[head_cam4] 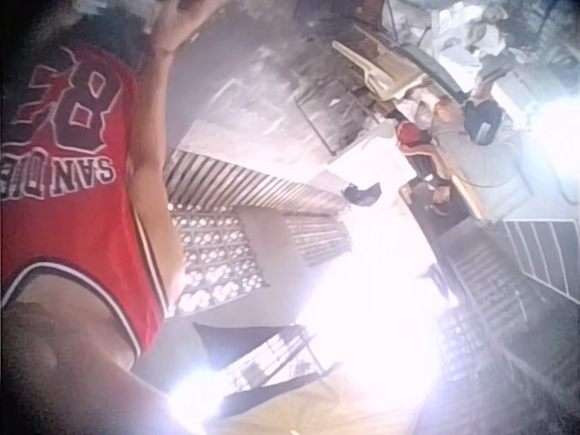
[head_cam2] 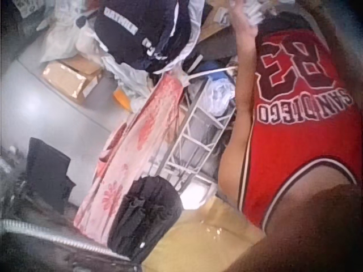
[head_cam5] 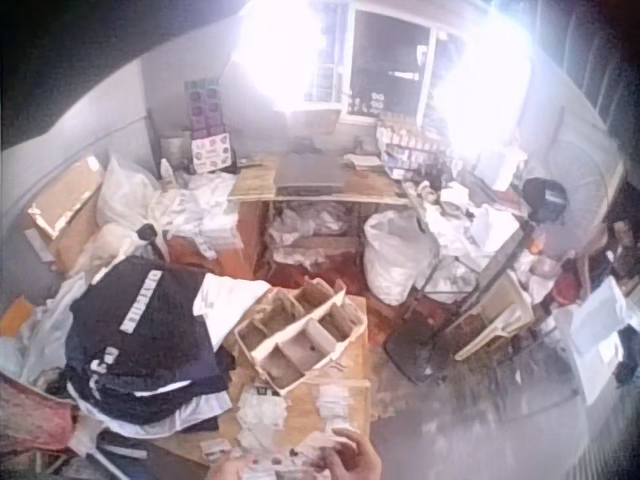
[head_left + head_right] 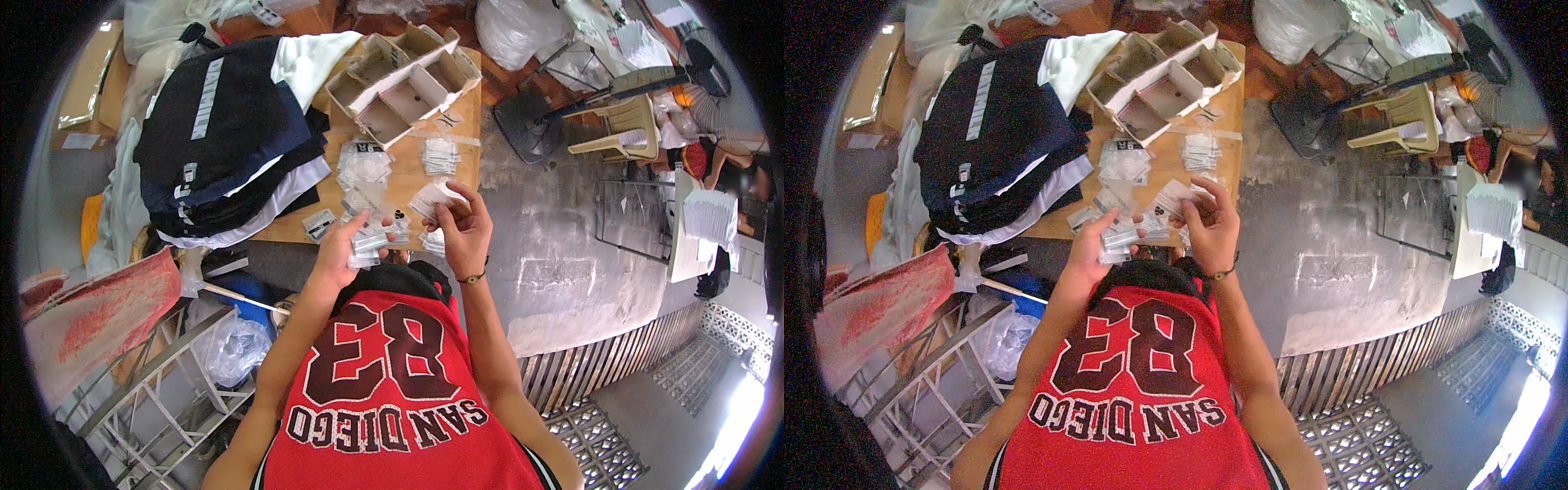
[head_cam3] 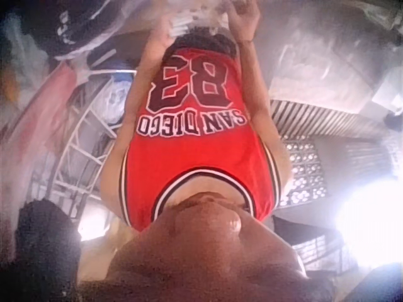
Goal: The person stands at a cluttered workbench and repeatedly picks up small plastic-wrapped items, opens them, and places the contents into a cardboard box with compartments. The person handles the items one at a time, occasionally moving them aside to reach other items.
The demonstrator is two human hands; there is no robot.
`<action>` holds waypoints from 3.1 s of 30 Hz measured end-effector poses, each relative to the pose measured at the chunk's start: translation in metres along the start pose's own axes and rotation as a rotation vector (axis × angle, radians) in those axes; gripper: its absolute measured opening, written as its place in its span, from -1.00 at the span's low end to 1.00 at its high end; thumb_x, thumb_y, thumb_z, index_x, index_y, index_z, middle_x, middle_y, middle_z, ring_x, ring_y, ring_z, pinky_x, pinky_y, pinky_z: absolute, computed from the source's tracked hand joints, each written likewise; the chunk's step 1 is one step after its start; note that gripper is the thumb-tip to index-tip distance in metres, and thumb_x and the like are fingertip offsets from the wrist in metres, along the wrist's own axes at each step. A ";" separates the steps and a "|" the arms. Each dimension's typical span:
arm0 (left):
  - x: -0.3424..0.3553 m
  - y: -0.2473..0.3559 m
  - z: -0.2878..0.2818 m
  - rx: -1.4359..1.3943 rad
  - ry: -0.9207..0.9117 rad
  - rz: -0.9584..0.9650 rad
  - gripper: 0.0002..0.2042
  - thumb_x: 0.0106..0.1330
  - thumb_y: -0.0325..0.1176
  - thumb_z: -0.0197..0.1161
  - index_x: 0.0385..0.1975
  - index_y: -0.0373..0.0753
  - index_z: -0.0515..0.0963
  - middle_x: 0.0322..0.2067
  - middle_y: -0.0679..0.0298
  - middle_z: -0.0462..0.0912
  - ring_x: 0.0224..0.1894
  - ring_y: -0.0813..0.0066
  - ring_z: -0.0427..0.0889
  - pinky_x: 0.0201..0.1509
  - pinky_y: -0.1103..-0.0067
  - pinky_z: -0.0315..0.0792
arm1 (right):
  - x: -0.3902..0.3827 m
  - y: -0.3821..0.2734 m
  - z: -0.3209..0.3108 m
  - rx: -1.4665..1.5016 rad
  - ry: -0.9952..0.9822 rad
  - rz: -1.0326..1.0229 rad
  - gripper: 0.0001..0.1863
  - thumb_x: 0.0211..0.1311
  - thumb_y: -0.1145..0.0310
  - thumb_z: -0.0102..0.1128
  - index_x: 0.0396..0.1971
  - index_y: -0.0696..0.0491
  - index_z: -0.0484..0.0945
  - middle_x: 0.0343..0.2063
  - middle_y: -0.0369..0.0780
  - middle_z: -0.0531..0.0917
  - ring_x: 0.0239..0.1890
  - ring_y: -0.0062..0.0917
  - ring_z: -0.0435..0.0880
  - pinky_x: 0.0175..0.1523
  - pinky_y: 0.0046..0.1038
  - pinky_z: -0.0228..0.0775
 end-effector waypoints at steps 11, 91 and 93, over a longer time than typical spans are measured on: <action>-0.006 -0.024 0.007 -0.058 0.036 -0.008 -0.60 0.51 -0.19 0.10 0.19 -0.30 0.37 -0.01 -0.01 0.65 -0.10 0.08 0.72 -0.26 0.31 0.67 | 0.011 0.010 -0.056 -0.076 0.088 0.072 -0.82 0.44 0.44 0.18 -0.14 0.25 0.61 -0.36 -0.28 0.69 -0.39 -0.67 0.64 -0.29 -0.57 0.54; -0.031 -0.007 -0.019 0.126 0.055 0.005 -0.64 0.48 -0.20 0.13 0.13 -0.30 0.46 -0.14 0.04 0.71 -0.28 0.19 0.76 -0.39 0.36 0.68 | -0.040 0.025 0.030 0.112 0.062 0.277 -0.76 0.38 0.49 0.24 -0.06 0.32 0.58 -0.33 -0.13 0.73 -0.38 -0.49 0.77 -0.30 -0.61 0.61; -0.029 -0.007 -0.024 0.136 0.045 0.015 -0.63 0.48 -0.20 0.13 0.15 -0.30 0.45 -0.12 0.03 0.71 -0.27 0.17 0.76 -0.38 0.36 0.68 | -0.037 0.024 0.024 0.135 0.098 0.244 -0.76 0.37 0.49 0.24 -0.05 0.31 0.58 -0.29 -0.12 0.74 -0.34 -0.46 0.77 -0.25 -0.59 0.63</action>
Point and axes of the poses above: each hand's wrist, its own x-axis towards the middle knuckle, its own z-axis out of the palm, y = z × x, the point moved 4 cm from there along x, towards the middle knuckle
